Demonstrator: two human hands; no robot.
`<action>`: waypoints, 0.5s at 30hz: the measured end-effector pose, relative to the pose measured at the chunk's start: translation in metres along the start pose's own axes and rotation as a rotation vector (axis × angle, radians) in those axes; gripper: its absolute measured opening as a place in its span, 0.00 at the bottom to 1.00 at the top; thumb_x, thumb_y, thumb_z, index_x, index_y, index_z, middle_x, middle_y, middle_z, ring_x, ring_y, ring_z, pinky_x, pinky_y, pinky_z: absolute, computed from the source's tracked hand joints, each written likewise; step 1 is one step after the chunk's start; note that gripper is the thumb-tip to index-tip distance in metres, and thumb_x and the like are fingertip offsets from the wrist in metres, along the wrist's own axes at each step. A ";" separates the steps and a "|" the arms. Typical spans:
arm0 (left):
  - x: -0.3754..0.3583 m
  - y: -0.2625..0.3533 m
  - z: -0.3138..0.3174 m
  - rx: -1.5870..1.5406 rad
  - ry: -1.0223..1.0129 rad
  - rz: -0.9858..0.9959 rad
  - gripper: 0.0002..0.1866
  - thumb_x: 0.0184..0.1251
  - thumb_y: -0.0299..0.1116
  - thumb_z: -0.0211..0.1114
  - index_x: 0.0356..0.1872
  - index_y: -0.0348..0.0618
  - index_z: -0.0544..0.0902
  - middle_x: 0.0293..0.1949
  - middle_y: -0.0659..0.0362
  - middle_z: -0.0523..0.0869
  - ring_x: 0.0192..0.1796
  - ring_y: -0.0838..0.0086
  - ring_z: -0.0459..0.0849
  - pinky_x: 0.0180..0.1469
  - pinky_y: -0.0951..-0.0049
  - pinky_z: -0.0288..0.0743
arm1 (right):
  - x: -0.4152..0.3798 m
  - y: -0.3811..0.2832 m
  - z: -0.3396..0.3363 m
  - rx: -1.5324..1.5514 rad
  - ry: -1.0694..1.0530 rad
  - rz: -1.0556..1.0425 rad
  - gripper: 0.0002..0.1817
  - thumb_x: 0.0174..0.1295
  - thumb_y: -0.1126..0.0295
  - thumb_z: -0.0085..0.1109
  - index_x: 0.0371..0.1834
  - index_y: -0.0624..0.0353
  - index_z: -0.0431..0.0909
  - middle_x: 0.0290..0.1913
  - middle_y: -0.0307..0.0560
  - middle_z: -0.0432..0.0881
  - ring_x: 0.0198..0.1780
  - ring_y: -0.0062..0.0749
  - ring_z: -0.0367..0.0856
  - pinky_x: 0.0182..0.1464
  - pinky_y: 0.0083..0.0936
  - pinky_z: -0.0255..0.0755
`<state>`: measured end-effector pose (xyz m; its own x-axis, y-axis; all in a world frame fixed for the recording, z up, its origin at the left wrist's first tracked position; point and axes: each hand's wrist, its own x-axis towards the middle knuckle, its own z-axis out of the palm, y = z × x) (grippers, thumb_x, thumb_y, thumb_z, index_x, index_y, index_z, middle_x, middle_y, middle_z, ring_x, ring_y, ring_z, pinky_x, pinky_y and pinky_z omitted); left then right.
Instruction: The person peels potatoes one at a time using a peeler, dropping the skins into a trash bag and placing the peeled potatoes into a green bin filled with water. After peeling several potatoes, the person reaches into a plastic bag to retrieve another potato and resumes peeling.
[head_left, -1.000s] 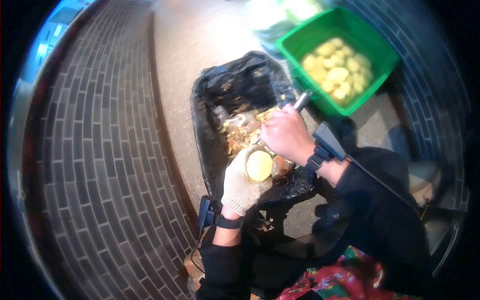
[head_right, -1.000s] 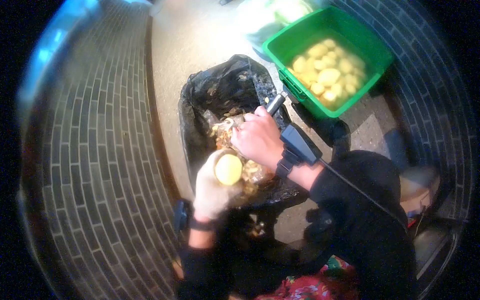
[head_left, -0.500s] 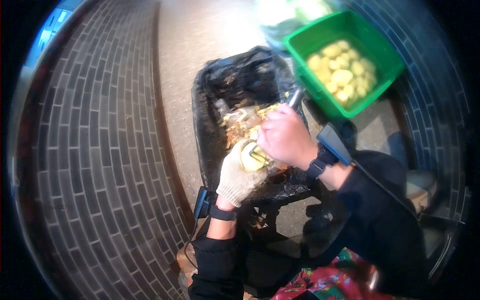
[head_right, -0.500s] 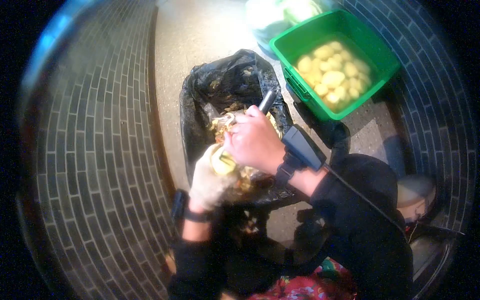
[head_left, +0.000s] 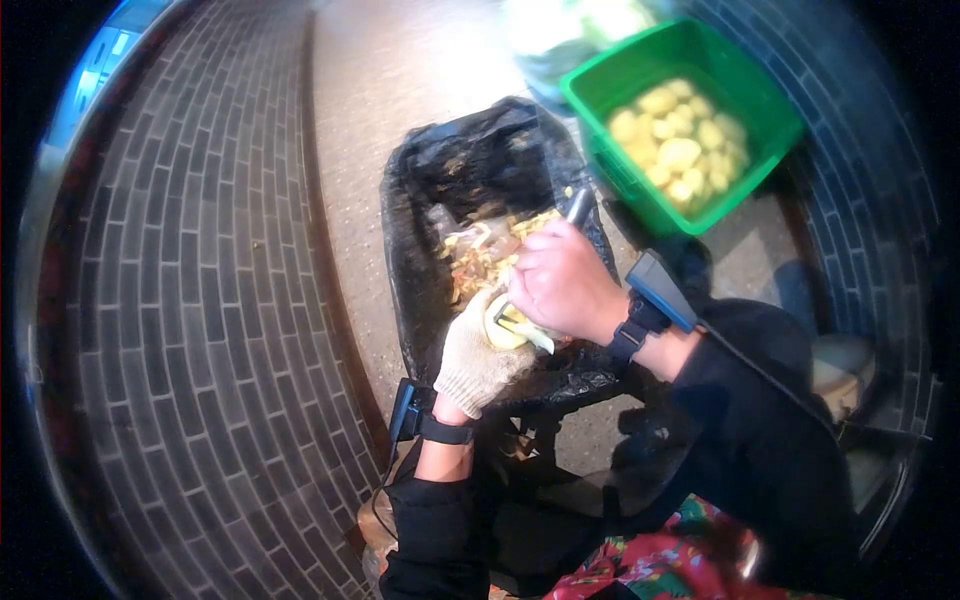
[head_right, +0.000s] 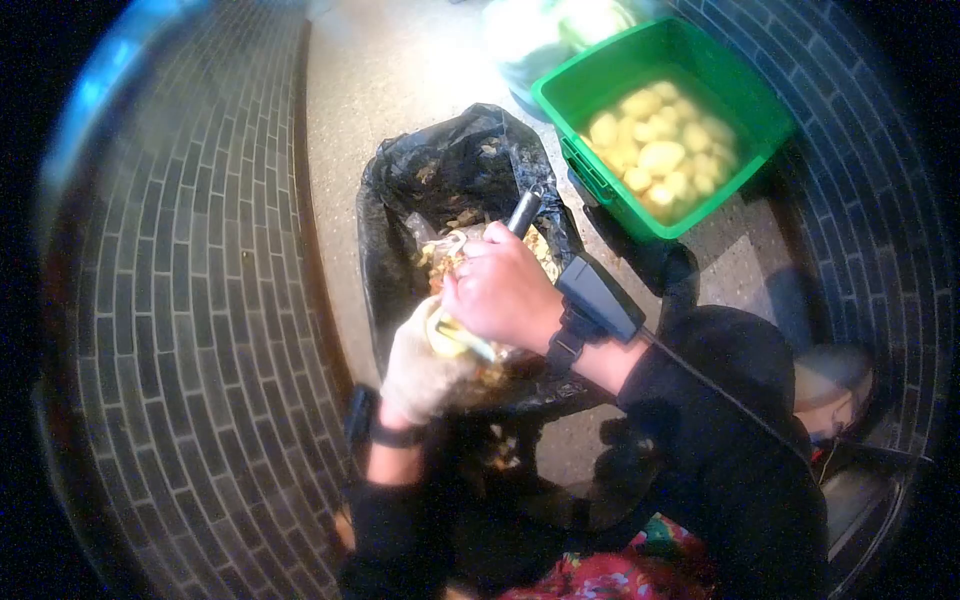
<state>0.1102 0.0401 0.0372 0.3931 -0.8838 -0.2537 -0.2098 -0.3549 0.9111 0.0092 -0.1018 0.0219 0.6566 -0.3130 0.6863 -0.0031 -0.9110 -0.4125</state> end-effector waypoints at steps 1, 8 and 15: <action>0.001 -0.001 -0.001 0.092 0.001 0.073 0.27 0.49 0.32 0.73 0.53 0.38 0.78 0.42 0.50 0.87 0.43 0.62 0.87 0.48 0.69 0.80 | -0.001 0.004 0.000 -0.001 0.005 0.002 0.15 0.55 0.73 0.59 0.11 0.55 0.72 0.17 0.39 0.76 0.27 0.33 0.74 0.41 0.33 0.69; -0.002 -0.004 -0.009 0.096 -0.045 0.000 0.29 0.47 0.32 0.73 0.54 0.37 0.77 0.43 0.48 0.87 0.45 0.57 0.87 0.49 0.67 0.80 | 0.001 0.014 0.004 -0.029 0.043 0.063 0.16 0.57 0.72 0.58 0.10 0.54 0.73 0.17 0.37 0.75 0.28 0.33 0.74 0.42 0.33 0.67; -0.005 0.006 -0.007 0.270 -0.008 0.128 0.31 0.46 0.33 0.74 0.55 0.37 0.76 0.43 0.46 0.87 0.46 0.55 0.87 0.49 0.65 0.81 | 0.004 0.013 -0.009 -0.159 -0.023 0.082 0.16 0.57 0.70 0.59 0.10 0.52 0.75 0.17 0.37 0.77 0.29 0.32 0.76 0.43 0.36 0.67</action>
<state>0.1134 0.0445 0.0460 0.3409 -0.9286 -0.1463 -0.4881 -0.3078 0.8167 0.0048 -0.1175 0.0246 0.6666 -0.3832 0.6394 -0.1756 -0.9143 -0.3649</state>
